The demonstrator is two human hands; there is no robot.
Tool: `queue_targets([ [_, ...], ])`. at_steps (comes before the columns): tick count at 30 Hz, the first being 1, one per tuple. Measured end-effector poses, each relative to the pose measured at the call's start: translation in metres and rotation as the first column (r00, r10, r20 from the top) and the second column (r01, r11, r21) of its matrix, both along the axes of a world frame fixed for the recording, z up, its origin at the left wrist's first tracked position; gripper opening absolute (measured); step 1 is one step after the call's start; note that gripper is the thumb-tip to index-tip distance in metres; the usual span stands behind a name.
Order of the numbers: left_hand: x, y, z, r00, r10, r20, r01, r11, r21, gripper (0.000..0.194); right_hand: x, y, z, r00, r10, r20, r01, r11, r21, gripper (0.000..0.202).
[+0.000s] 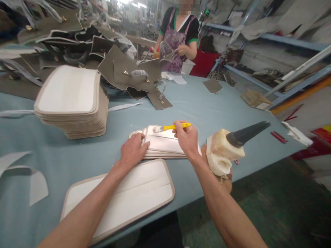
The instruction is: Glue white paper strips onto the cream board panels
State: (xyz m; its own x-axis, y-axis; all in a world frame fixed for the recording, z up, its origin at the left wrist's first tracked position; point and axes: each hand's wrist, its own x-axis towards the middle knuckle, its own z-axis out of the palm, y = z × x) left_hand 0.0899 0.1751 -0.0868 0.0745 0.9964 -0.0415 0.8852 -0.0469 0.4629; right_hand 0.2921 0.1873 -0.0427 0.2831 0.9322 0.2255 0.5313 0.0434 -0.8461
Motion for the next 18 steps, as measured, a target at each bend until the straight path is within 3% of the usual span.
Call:
queue_targets([
  [3, 0.002, -0.003, 0.002, 1.0, -0.004, -0.026, 0.004, 1.0, 0.011, 0.036, 0.015, -0.02, -0.024, 0.974, -0.149, -0.169, 0.154, 0.988, 0.02, 0.061],
  [7, 0.004, -0.005, 0.006, 0.997, -0.02, -0.077, 0.022, 0.999, 0.023, 0.034, 0.026, -0.049, -0.043, 0.928, -0.251, -0.276, 0.271, 0.962, 0.037, 0.053],
  [11, 0.006, 0.0, 0.009, 0.993, -0.005, -0.115, 0.009, 0.999, 0.032, 0.032, 0.033, -0.06, -0.05, 0.921, -0.302, -0.247, 0.315, 0.949, 0.014, 0.043],
  [18, 0.008, 0.024, 0.006, 0.992, 0.058, -0.112, -0.059, 0.998, -0.01, 0.033, 0.033, -0.059, -0.056, 0.907, -0.365, -0.211, 0.364, 0.93, -0.047, 0.044],
])
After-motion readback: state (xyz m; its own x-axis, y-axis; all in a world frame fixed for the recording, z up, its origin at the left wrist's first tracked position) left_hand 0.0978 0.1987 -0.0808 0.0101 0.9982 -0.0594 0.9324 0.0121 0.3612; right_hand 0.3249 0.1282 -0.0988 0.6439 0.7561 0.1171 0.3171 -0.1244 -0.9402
